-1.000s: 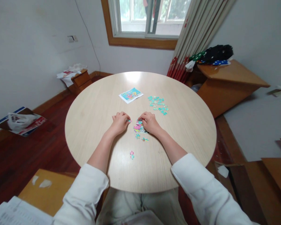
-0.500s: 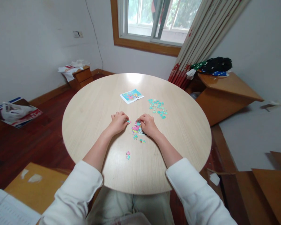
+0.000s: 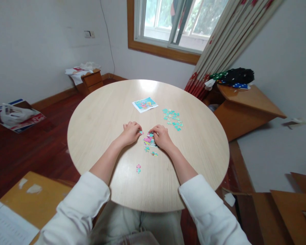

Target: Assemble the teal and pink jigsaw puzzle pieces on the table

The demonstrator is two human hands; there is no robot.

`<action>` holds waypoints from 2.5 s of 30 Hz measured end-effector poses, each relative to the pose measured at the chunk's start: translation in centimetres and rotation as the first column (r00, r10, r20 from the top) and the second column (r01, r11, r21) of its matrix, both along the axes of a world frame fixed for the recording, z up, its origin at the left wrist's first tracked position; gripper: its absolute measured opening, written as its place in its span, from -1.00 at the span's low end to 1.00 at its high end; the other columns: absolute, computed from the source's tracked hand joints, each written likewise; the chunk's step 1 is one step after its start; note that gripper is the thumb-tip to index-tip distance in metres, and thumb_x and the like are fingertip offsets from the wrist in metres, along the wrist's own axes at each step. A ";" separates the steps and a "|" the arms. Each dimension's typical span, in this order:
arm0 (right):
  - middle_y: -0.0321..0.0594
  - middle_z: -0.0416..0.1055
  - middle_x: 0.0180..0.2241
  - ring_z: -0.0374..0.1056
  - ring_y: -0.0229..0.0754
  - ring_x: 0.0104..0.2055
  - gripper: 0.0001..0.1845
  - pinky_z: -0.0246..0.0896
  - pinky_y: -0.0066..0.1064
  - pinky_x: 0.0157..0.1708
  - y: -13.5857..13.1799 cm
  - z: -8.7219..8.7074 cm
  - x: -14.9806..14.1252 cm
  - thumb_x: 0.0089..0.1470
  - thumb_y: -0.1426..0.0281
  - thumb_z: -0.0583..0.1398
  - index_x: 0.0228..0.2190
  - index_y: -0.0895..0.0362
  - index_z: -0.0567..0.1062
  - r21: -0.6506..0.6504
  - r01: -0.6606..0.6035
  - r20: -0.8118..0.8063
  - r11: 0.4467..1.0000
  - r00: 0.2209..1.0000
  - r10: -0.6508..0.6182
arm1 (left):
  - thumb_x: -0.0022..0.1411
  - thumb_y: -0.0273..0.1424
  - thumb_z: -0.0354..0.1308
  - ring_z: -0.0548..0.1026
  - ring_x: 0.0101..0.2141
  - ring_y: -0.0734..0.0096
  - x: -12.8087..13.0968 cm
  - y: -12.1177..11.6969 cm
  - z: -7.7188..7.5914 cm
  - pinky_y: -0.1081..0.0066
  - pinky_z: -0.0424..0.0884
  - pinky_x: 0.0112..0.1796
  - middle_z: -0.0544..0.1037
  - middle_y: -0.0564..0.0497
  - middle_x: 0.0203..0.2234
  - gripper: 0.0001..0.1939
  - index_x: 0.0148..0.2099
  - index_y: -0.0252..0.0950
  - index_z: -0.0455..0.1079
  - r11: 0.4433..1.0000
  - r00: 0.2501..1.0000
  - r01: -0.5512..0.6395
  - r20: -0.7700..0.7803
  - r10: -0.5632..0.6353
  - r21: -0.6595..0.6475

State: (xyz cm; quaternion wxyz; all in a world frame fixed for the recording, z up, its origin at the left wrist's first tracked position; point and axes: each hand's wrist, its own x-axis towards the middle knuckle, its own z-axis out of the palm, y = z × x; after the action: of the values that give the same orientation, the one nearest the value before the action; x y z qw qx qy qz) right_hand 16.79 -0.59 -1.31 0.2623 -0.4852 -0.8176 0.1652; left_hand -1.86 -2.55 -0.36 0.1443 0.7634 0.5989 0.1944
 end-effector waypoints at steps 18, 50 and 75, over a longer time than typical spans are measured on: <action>-0.16 0.42 -0.31 0.28 -0.13 -0.16 -0.68 0.07 -0.24 -0.09 0.4 -0.6 0.2 0.02 0.61 0.04 -0.37 0.11 0.55 0.006 -0.038 -0.031 0.999 0.999 0.038 | 0.17 -0.46 0.10 0.37 -0.13 0.15 0.6 0.0 0.4 0.18 0.05 -0.11 0.56 -0.07 -0.29 -0.92 -0.27 -0.26 0.41 1.000 1.000 0.014 0.028 -0.014 0.002; -0.18 0.39 -0.35 0.28 -0.13 -0.23 -0.79 0.18 -0.26 -0.14 0.8 -1.2 0.4 0.02 0.57 0.12 -0.36 0.11 0.53 0.073 -0.085 -0.110 0.994 0.990 0.092 | 0.24 -0.39 0.07 0.37 -0.12 0.17 1.8 0.0 -0.4 0.21 0.05 -0.16 0.56 -0.07 -0.22 -0.87 -0.18 -0.27 0.41 0.995 0.999 0.049 -0.007 -0.049 0.090; -0.20 0.37 -0.36 0.27 -0.14 -0.23 -0.79 0.17 -0.27 -0.14 0.9 -1.3 0.3 0.02 0.56 0.13 -0.36 0.09 0.53 0.062 -0.074 -0.100 0.995 0.992 0.080 | 0.27 -0.35 0.04 0.35 -0.14 0.18 2.0 0.1 -0.5 0.18 0.06 -0.17 0.52 -0.12 -0.23 -0.77 -0.22 -0.25 0.53 0.996 0.999 0.041 -0.001 -0.041 0.081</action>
State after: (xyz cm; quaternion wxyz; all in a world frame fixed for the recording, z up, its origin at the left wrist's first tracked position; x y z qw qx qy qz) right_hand 17.12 0.35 -2.63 0.3111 -0.4363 -0.8258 0.1759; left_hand 0.12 -2.46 -0.82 0.1174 0.7806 0.5746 0.2159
